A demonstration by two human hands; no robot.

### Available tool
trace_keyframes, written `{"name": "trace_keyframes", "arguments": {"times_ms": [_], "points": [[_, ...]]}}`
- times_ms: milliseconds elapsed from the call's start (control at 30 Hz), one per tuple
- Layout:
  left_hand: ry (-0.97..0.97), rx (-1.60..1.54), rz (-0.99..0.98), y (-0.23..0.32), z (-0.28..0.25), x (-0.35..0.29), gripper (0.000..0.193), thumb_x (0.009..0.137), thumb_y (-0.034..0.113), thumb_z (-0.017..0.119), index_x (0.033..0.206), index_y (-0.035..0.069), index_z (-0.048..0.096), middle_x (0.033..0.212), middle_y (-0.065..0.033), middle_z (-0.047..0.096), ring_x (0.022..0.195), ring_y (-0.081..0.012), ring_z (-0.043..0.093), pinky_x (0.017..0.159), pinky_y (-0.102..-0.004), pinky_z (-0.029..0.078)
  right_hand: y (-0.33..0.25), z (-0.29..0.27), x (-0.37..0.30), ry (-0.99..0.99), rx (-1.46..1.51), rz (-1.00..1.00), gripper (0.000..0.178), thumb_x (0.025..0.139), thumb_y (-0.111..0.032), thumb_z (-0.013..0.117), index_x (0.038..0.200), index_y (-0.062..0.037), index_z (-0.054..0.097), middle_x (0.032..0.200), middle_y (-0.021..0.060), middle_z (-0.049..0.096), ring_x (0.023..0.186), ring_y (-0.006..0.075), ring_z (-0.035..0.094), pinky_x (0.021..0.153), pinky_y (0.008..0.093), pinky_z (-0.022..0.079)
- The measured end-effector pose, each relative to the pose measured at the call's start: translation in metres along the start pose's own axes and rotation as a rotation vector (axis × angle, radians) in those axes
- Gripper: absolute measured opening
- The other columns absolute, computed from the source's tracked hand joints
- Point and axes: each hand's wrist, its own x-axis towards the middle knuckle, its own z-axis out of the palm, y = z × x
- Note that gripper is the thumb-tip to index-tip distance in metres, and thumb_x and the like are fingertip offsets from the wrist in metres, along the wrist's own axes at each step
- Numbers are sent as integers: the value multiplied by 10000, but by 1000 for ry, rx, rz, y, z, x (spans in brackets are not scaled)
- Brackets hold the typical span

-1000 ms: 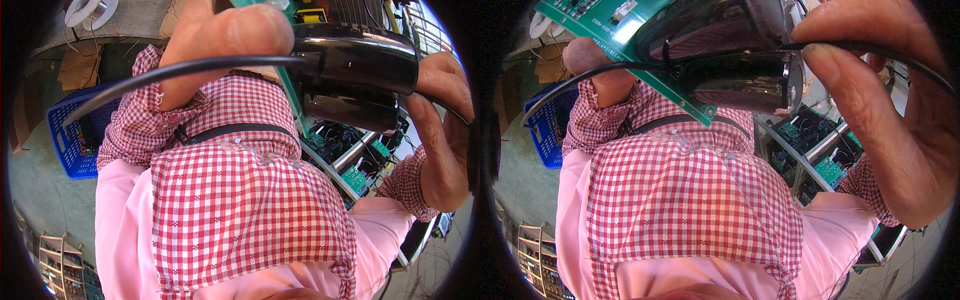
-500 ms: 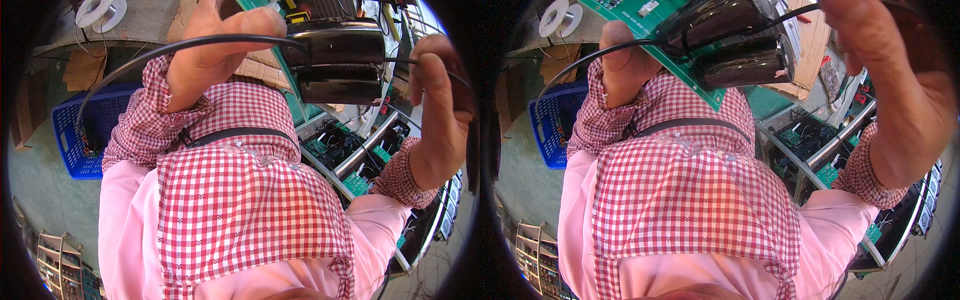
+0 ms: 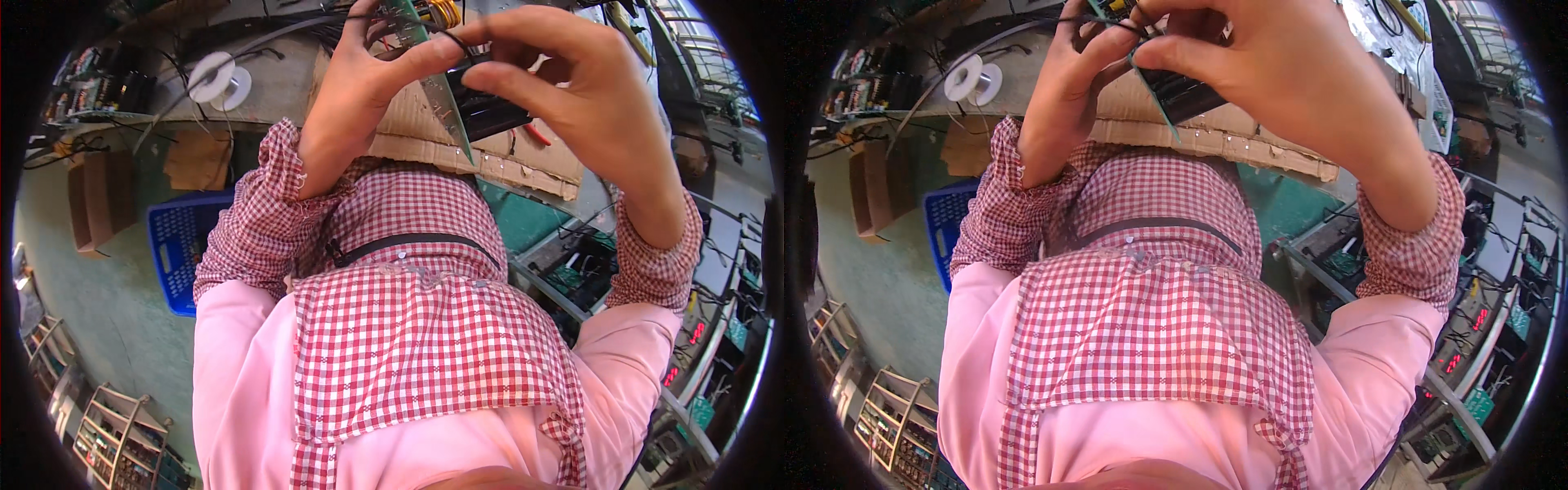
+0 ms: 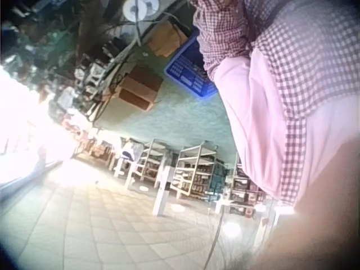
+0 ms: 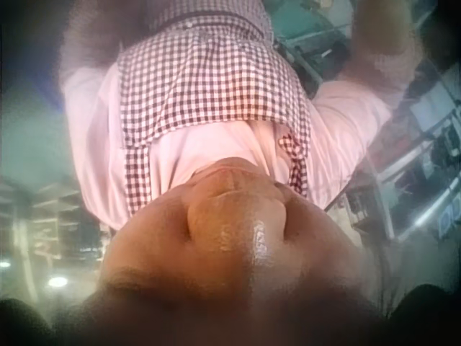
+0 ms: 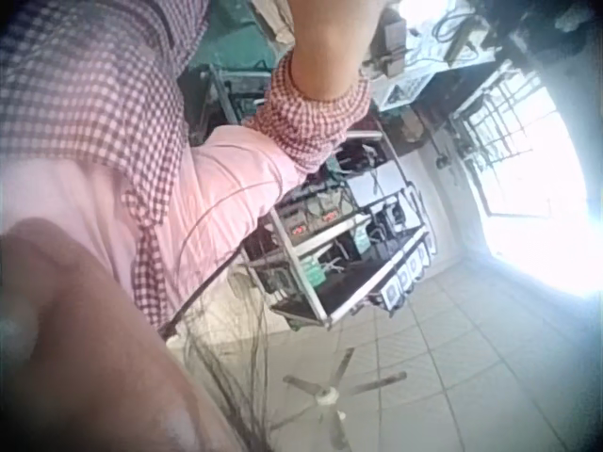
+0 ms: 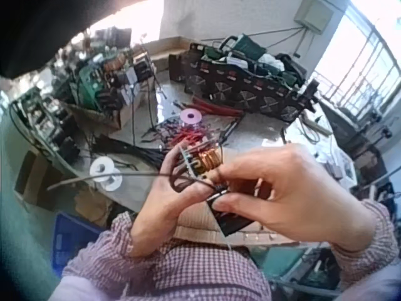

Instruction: Soldering electronic components and wires onto a printed circuit board.

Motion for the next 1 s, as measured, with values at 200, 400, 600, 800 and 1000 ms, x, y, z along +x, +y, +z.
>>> {"name": "trace_keyframes", "arguments": {"times_ms": [200,400,600,800,1000], "points": [[-12,680,-250,17,7,34,955,804,308,818,1490,-39,251,1180,-139,619,1052,-167,610,909,-285,494,40,55,-26,334,460,424,210,861,-103,699,995,58,685,802,138,702,703,156,657,633,286,513],[-390,1905,-504,34,16,76,1104,733,751,642,1447,-47,374,1095,-249,673,1016,-277,679,859,-338,540,96,174,-31,710,1049,293,193,941,-125,664,1088,0,660,979,92,709,837,167,709,753,279,598],[-547,2333,-437,14,7,88,1104,749,848,505,1426,-20,423,1159,-263,656,1075,-364,658,941,-404,525,112,235,-27,863,1335,347,215,932,-86,663,1128,2,658,1052,119,703,914,222,710,772,302,603],[-453,2049,-313,24,-10,79,664,1005,513,417,1455,25,414,1315,-243,570,1146,-361,613,979,-396,486,122,225,-40,784,1286,439,253,902,-103,708,1131,0,676,1046,108,706,911,192,706,758,275,595],[-275,1256,-161,25,-32,43,665,1011,421,510,1454,-56,370,1371,-206,528,1277,-266,500,1061,-335,398,124,213,-65,758,1231,414,223,909,-95,698,1110,0,675,1018,109,697,920,208,706,785,301,599]]}}
